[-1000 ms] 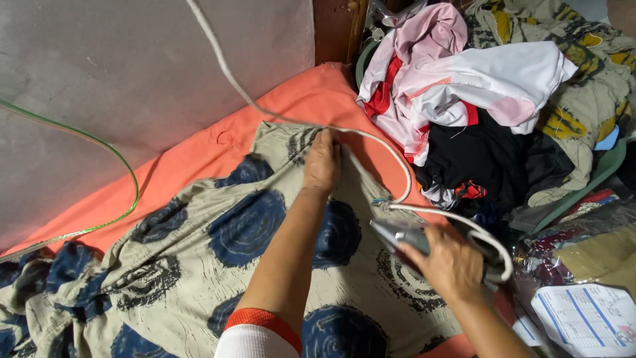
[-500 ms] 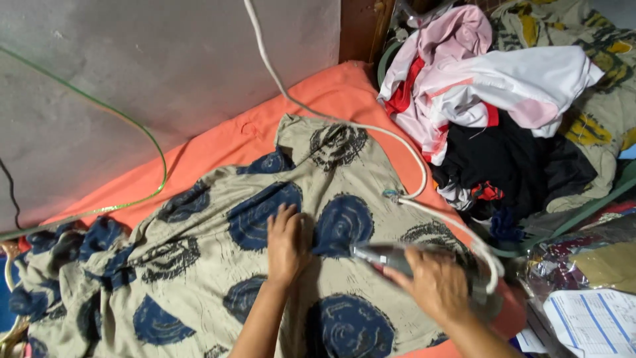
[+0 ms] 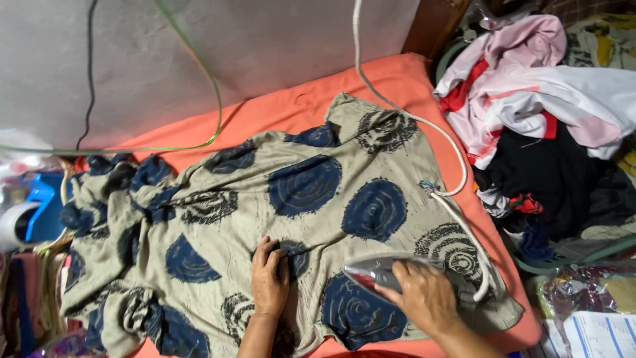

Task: Ironing a patterned garment on an ironing station.

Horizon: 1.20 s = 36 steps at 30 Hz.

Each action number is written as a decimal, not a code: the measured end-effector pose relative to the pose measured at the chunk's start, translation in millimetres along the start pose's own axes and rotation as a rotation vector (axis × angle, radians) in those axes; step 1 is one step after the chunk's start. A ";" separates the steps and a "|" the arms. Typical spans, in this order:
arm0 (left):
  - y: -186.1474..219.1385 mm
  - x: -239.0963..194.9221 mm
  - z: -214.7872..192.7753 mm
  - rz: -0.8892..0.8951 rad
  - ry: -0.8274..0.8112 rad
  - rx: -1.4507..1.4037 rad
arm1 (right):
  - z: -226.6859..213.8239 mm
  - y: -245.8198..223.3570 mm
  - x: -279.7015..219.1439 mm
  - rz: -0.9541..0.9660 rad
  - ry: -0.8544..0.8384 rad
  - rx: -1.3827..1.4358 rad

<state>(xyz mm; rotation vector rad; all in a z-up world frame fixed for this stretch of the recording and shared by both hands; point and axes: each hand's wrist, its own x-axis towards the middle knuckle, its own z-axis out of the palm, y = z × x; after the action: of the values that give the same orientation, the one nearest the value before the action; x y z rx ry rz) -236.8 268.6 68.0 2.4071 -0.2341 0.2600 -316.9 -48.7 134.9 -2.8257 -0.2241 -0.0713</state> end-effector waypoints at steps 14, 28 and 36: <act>32.8 -59.7 -50.5 -0.011 -0.056 -0.050 | -26.0 -30.8 67.0 0.205 -0.258 -0.219; 12.4 -149.9 -59.1 0.161 -0.249 -0.087 | -41.9 -24.9 -0.1 0.373 -0.444 -0.344; -25.2 -168.3 -21.3 -0.039 -0.094 0.019 | 10.9 -32.1 -56.6 -0.259 -0.123 -0.056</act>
<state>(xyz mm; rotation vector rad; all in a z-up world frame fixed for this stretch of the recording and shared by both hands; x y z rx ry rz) -395.7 317.9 26.1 2.4424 -0.2279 0.1320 -377.7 -23.4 129.9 -2.8429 -0.6238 0.0405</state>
